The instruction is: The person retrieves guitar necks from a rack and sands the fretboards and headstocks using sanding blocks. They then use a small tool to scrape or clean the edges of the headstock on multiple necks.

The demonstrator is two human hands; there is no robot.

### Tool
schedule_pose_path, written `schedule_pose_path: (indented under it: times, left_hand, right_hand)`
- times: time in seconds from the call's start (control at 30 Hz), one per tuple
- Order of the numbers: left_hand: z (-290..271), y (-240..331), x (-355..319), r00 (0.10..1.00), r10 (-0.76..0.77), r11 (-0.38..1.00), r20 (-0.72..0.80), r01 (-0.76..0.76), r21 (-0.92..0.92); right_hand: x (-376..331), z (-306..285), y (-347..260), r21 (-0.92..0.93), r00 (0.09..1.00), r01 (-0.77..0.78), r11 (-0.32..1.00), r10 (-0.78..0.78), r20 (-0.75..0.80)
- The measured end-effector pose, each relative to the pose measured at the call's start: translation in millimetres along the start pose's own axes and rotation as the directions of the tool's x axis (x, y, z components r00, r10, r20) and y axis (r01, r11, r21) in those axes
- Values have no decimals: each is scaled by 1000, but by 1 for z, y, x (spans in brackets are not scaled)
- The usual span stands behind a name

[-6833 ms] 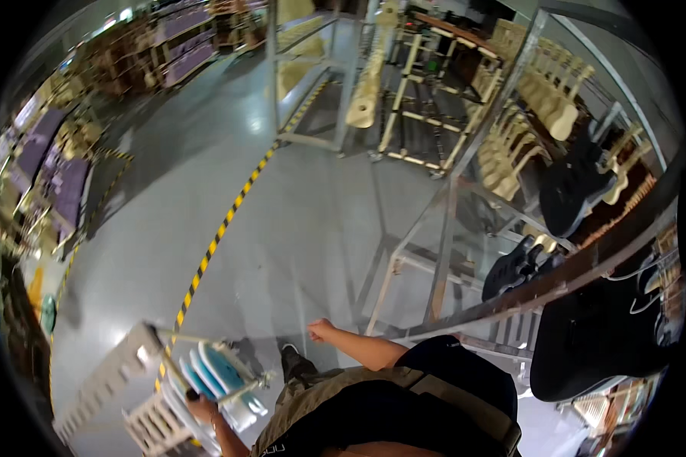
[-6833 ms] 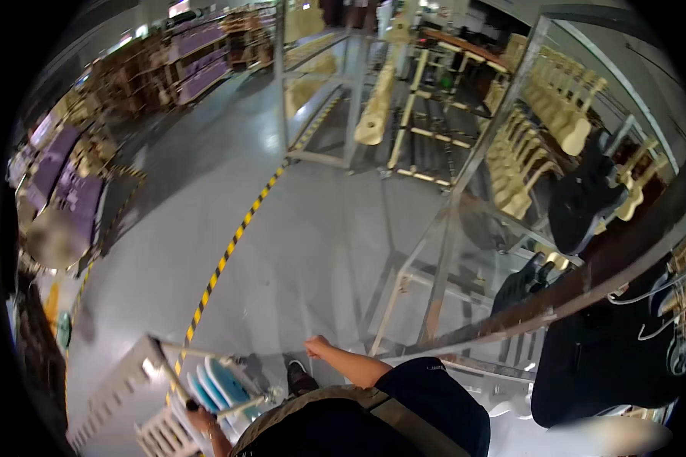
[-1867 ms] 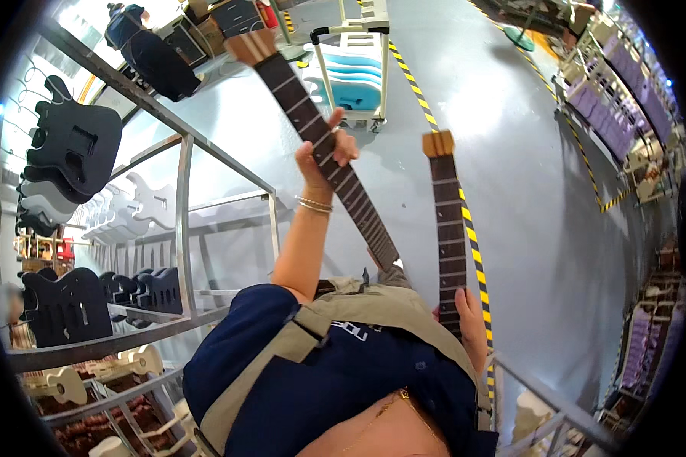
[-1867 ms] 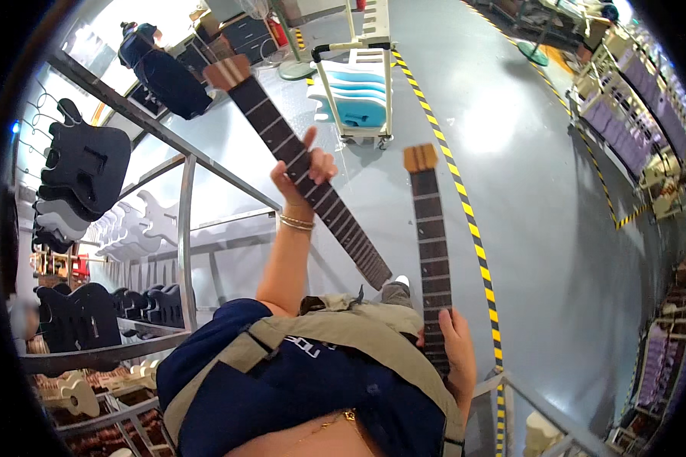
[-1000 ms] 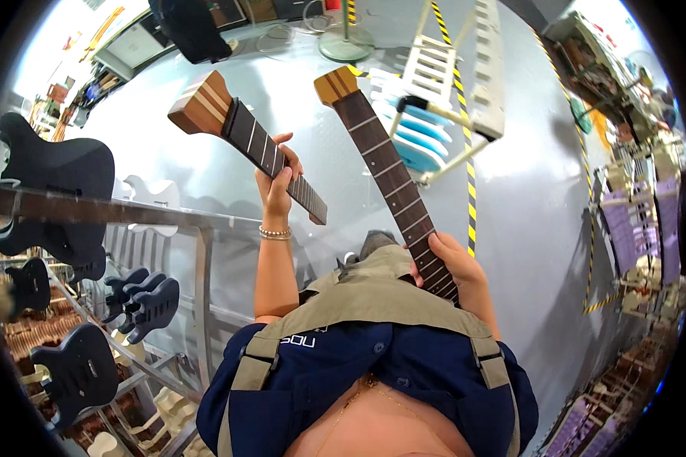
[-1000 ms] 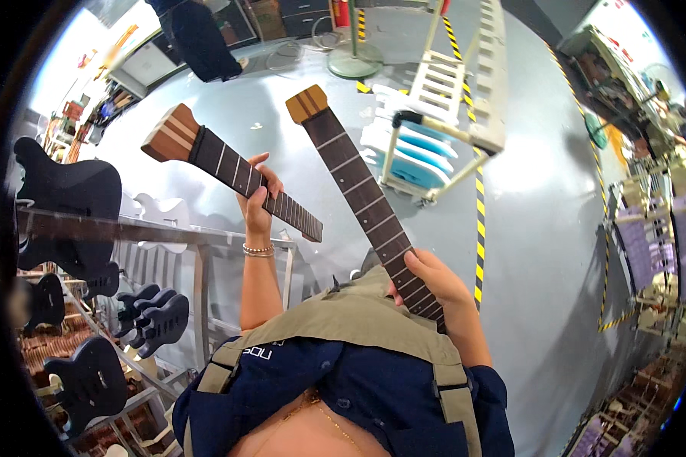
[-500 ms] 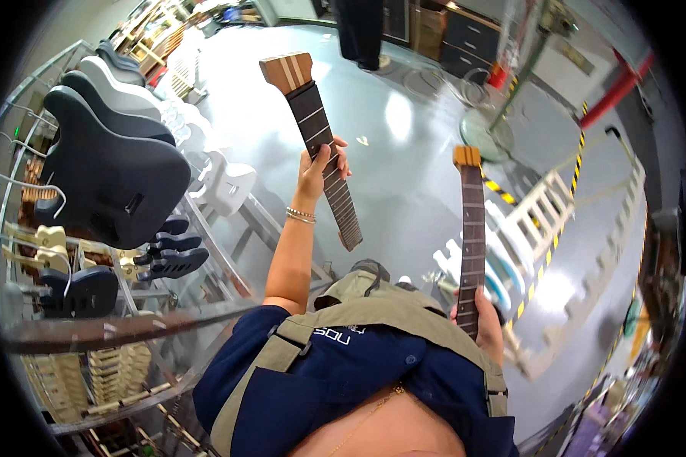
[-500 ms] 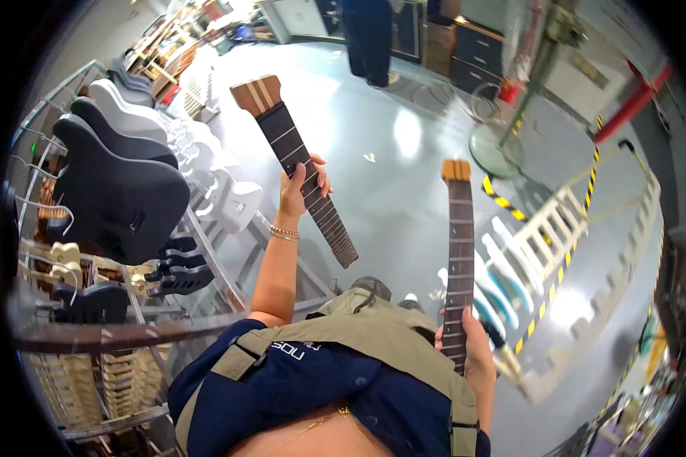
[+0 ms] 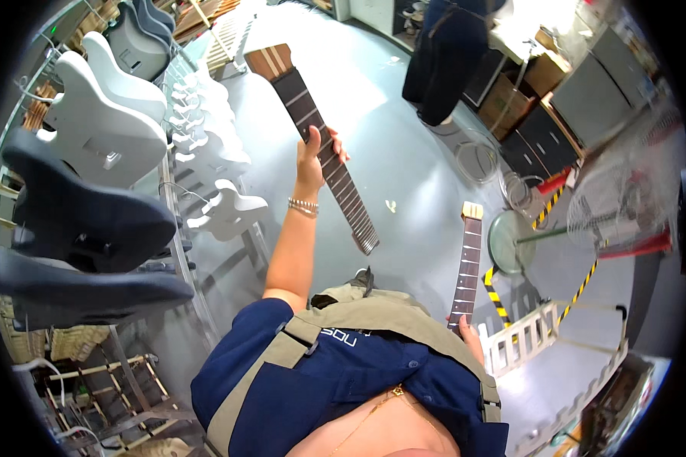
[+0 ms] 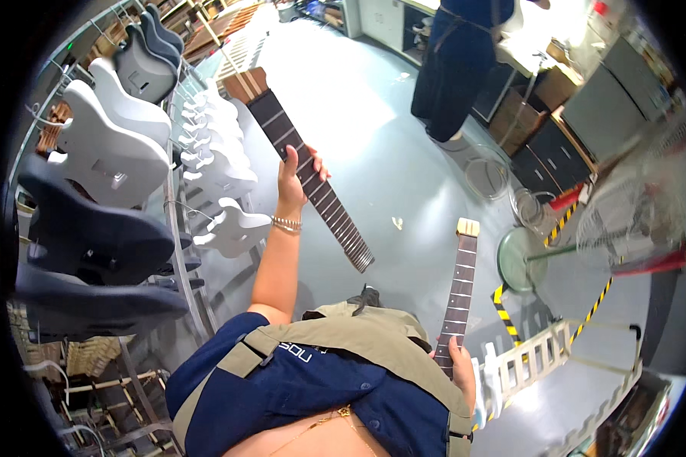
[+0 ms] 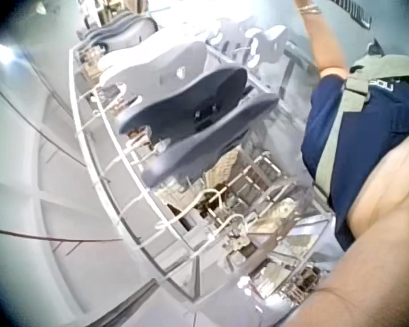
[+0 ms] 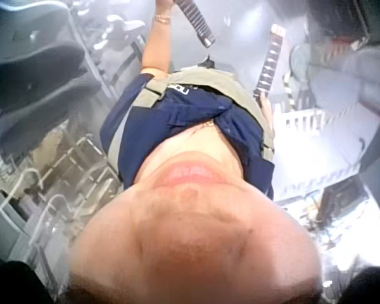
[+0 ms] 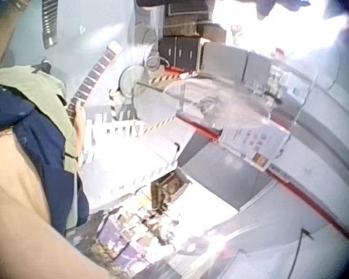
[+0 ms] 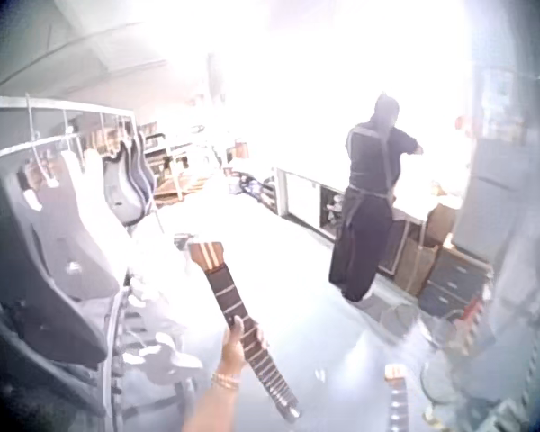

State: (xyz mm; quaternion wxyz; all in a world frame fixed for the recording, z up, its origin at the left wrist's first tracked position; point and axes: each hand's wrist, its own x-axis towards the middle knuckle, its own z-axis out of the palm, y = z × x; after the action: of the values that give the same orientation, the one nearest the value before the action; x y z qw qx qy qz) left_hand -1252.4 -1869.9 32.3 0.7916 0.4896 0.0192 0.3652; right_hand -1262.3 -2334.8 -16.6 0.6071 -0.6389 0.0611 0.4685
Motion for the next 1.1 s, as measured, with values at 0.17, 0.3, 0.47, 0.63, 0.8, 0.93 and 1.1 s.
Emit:
schedule_pose_path:
  times: [0.17,0.3,0.47,0.63,0.8,0.93,1.1]
  left_hand:
    - [-61,-7,108,994,3,998,-113,-10,-63]
    - [-107,-25,194,984,-31,994,-173,12,-113]
    - [-156,-36,298,940,-64,984,-336,3,-177]
    - [-188,-29,395,899,-1,978,-437,-91,-190]
    - [-232,-46,471,878,-5,979,-479,-94,-182]
    - [-269,-82,544,860,-56,952,-508,-107,-286]
    - [-351,-81,636,853,-77,924,-515,-132,-358]
  right_hand:
    - [89,50,-89,-22,997,-39,999,40,65]
    - [178,70,-152,-136,994,6,991,8,108]
    - [285,109,-245,-205,989,82,975,-54,141]
    - [372,165,-369,-144,961,27,989,15,278]
    - [450,224,-439,-122,966,5,993,27,257]
    - [535,260,-505,-154,923,143,978,-75,378]
    - [610,331,-584,-216,922,143,966,-51,384]
